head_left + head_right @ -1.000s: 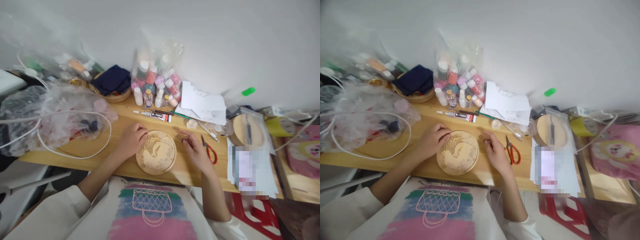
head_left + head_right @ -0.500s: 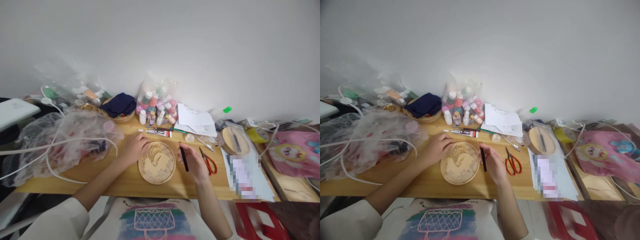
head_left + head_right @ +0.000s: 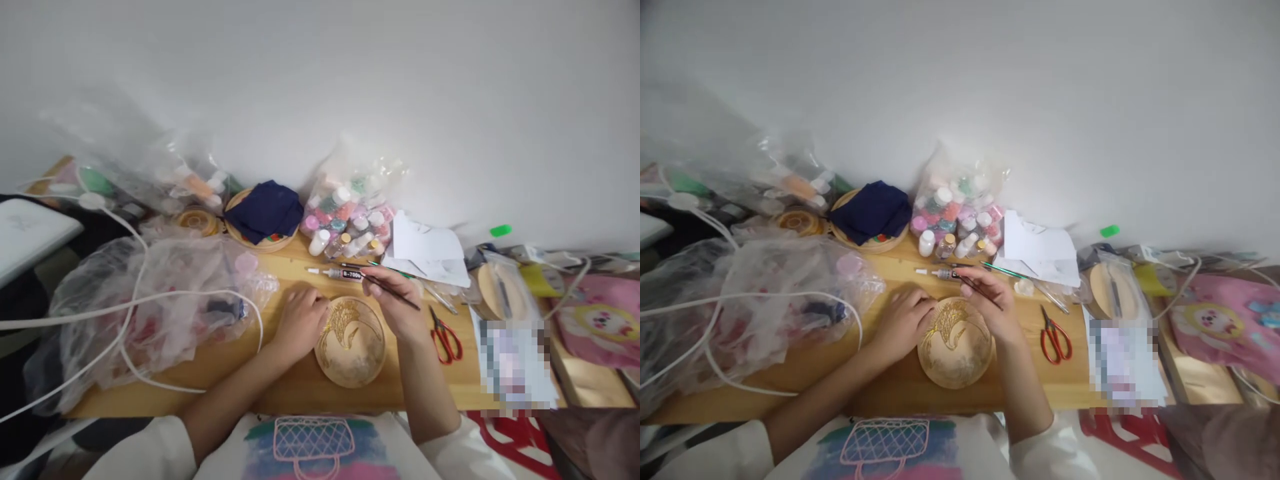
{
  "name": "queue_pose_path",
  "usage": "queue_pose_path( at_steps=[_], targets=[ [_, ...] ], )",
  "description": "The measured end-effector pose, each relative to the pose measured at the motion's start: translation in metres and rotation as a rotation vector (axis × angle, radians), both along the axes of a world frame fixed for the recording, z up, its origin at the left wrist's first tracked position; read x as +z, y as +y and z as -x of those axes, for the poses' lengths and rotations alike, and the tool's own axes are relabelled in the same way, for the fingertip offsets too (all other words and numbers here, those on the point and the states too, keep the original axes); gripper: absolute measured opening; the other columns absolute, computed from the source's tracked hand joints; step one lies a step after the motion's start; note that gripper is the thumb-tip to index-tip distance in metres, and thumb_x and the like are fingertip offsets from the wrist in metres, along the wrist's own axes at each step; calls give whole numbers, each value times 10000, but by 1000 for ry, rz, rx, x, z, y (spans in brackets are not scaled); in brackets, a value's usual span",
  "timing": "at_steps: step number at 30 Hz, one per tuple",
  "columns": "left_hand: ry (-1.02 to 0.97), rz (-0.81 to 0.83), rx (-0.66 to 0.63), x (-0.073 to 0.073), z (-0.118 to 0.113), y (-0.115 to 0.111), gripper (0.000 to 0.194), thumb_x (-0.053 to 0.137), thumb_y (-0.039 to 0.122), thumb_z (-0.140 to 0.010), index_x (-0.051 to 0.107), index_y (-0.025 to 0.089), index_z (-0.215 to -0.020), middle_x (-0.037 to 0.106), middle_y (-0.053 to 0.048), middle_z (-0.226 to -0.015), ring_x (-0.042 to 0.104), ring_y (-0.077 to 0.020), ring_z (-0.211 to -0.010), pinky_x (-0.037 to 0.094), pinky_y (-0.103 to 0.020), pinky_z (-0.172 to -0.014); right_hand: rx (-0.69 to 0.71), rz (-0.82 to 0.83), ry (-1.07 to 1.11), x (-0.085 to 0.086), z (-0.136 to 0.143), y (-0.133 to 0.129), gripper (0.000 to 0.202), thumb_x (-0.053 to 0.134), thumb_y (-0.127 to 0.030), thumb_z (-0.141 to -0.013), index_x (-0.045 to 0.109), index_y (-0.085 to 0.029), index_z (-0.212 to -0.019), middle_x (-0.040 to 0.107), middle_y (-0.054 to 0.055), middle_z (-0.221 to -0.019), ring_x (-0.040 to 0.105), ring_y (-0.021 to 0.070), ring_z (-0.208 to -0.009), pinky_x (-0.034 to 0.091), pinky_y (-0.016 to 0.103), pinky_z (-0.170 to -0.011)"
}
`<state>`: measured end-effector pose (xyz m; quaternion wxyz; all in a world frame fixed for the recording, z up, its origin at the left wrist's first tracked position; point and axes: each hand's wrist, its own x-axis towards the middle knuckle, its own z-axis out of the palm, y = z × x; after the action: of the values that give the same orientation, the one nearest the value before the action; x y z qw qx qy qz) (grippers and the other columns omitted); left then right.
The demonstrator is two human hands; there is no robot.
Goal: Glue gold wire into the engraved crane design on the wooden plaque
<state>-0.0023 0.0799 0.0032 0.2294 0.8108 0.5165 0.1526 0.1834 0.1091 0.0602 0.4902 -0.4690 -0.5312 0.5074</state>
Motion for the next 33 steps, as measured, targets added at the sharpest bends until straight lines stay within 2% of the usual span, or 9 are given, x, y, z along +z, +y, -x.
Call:
queue_pose_path(
  at_steps=[4,9,12,16,20,22,25,28,33],
  targets=[
    [30,-36,-41,-3,3,2,216,519,174,-932,708,203,-1032,631,-67,-987,584,-218,-955,449,-374,-841,-258,-30,8,-9,-16,-19,196,732,-395,-796,772,-273,-943,702,-3,-747,589,116,-677,482,264,-664],
    [49,-93,-26,-9,1,14,248,495,198,-935,716,207,-1046,607,-79,-984,566,-241,-957,443,-404,-847,-489,43,-19,-40,-49,-74,265,755,-426,-750,770,-224,-921,750,28,-778,664,151,-726,531,304,-713],
    [94,-167,3,-7,-2,19,230,501,224,-931,717,217,-1010,595,-60,-960,566,-223,-945,450,-371,-828,-482,61,10,-47,-68,-98,283,811,-420,-672,772,-214,-862,763,41,-767,685,166,-694,561,325,-695],
    [156,-257,10,13,-22,6,259,462,231,-947,698,156,-1022,599,-94,-984,573,-244,-943,455,-393,-819,-459,52,74,-45,-81,-110,267,864,-357,-585,767,-217,-790,767,40,-767,695,164,-671,577,312,-662],
    [195,-300,-283,24,-67,-38,214,489,239,-945,692,173,-926,638,-74,-991,591,-230,-971,455,-381,-862,-492,-36,81,-41,-87,-115,237,853,-319,-599,761,-213,-791,763,36,-764,693,158,-663,579,304,-652],
    [193,-307,-440,18,-92,-63,188,557,300,-927,675,170,-995,648,-77,-1069,585,-236,-1047,446,-386,-922,-494,-65,48,-41,-90,-117,204,835,-303,-633,759,-213,-799,763,34,-775,697,154,-678,575,289,-653],
    [172,-325,-573,0,-127,-87,449,623,421,-886,591,106,-1205,603,-139,-1261,524,-264,-1207,404,-388,-1017,-458,-74,-19,-40,-94,-116,179,816,-303,-667,753,-209,-805,763,36,-798,700,151,-685,575,279,-657],
    [146,-318,-623,-17,-154,-94,627,594,507,-889,504,53,-1311,543,-192,-1364,426,-283,-1341,332,-397,-1095,-402,-76,-93,-34,-95,-106,202,808,-335,-684,748,-201,-822,768,49,-832,712,166,-716,585,291,-677],
    [80,-297,-690,-28,-176,-94,673,561,572,-885,526,50,-1306,551,-187,-1376,386,-292,-1385,254,-382,-1144,-265,-58,-227,-19,-89,-76,248,796,-382,-712,739,-201,-872,772,51,-857,730,188,-796,591,305,-715]
  ],
)
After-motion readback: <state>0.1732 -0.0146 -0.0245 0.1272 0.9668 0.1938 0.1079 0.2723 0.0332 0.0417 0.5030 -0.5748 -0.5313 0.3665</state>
